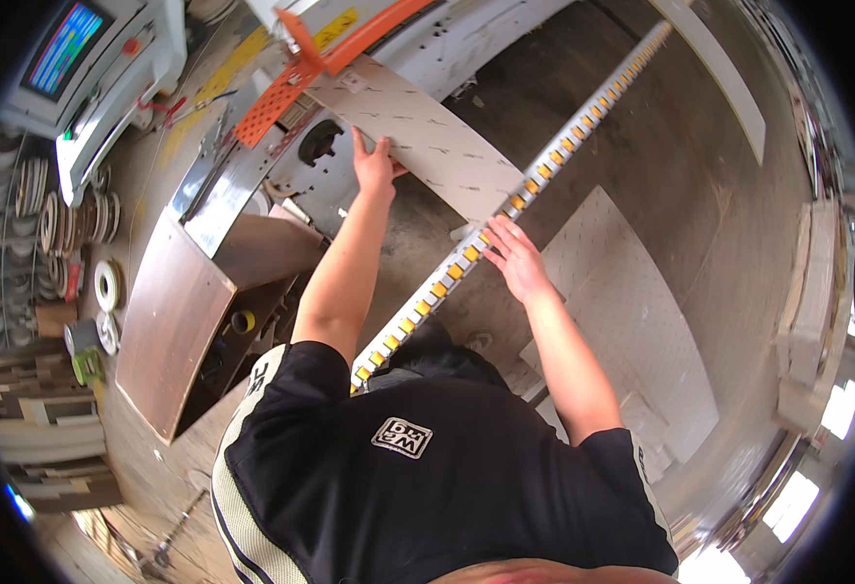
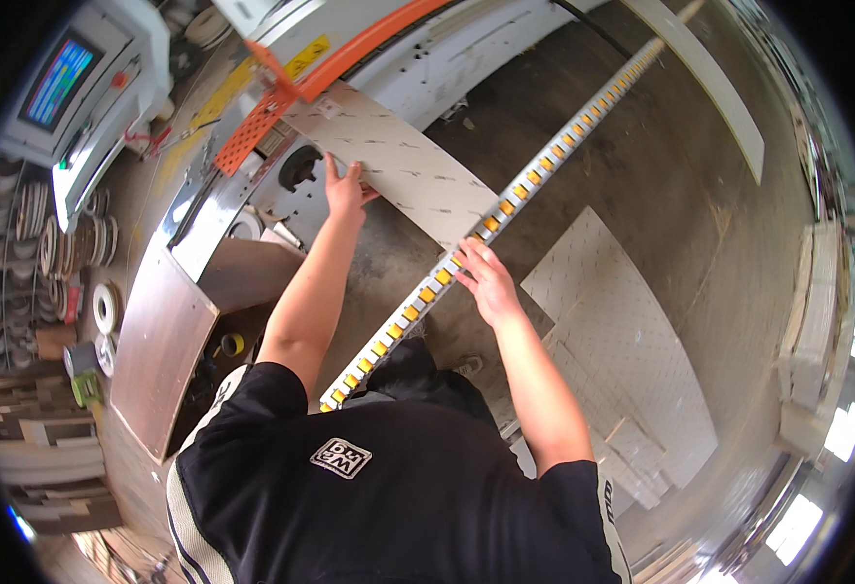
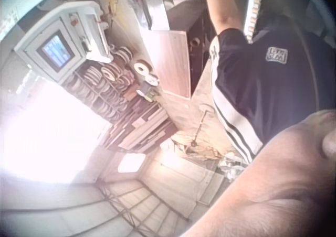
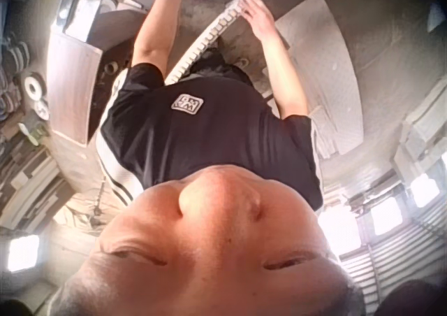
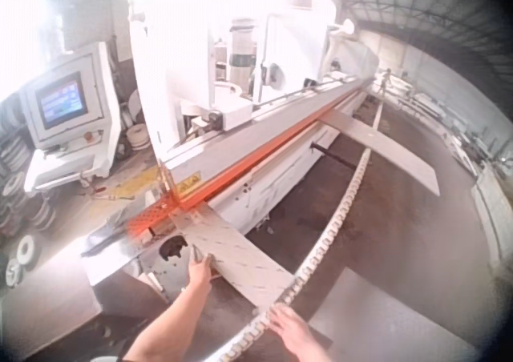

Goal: The person picks up wooden panels from a stack, places them into an industrial edge-banding machine, and uses a handheld air nozzle to blow dust off the panels and machine surfaces.

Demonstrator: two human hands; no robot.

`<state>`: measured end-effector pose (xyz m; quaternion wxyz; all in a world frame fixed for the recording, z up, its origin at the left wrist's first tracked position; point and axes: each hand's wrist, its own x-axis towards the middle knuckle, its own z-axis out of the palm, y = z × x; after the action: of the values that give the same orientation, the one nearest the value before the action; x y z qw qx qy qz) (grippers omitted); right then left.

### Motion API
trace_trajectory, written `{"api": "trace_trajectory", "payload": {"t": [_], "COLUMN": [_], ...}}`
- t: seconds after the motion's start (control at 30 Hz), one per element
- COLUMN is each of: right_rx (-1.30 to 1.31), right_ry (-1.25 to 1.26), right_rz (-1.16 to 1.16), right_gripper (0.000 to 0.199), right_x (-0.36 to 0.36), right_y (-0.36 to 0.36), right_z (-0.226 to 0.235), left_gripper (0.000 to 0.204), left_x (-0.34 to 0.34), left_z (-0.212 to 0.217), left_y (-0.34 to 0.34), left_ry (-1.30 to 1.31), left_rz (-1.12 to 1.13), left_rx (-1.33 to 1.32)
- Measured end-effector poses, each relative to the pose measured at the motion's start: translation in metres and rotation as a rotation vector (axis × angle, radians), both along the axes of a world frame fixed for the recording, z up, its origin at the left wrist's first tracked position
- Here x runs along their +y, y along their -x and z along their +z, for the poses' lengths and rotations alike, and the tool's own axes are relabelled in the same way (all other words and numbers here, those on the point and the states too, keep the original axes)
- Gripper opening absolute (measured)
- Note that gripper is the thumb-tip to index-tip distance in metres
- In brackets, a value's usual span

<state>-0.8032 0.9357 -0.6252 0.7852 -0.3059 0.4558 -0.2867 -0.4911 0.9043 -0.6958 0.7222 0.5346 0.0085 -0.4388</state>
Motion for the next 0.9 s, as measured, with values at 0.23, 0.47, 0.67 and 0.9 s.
{"api": "trace_trajectory", "payload": {"t": [0.23,0.47,0.67,0.9], "right_rx": [0.241,0.086,-0.619,-0.422], "right_ry": [0.107,-0.197,-0.253,-0.116], "right_rz": [0.130,-0.410,-0.883,-1.008], "right_gripper": [0.040,0.064,0.077,0.063], "right_x": [0.074,0.215,0.308,0.432], "right_y": [0.095,0.279,0.357,0.485], "right_z": [-0.011,-0.061,-0.039,-0.055], "left_gripper": [0.025,0.026,0.047,0.046], "left_x": [0.024,0.149,0.282,0.272], "left_z": [0.013,0.052,0.041,-0.076], "left_y": [0.055,0.330,0.547,0.649], "left_ry": [-0.034,0.031,0.958,0.408], "left_rz": [-0.263,-1.033,-1.496,-2.021], "left_rx": [-0.155,-0.520,-1.480,-1.568]}}
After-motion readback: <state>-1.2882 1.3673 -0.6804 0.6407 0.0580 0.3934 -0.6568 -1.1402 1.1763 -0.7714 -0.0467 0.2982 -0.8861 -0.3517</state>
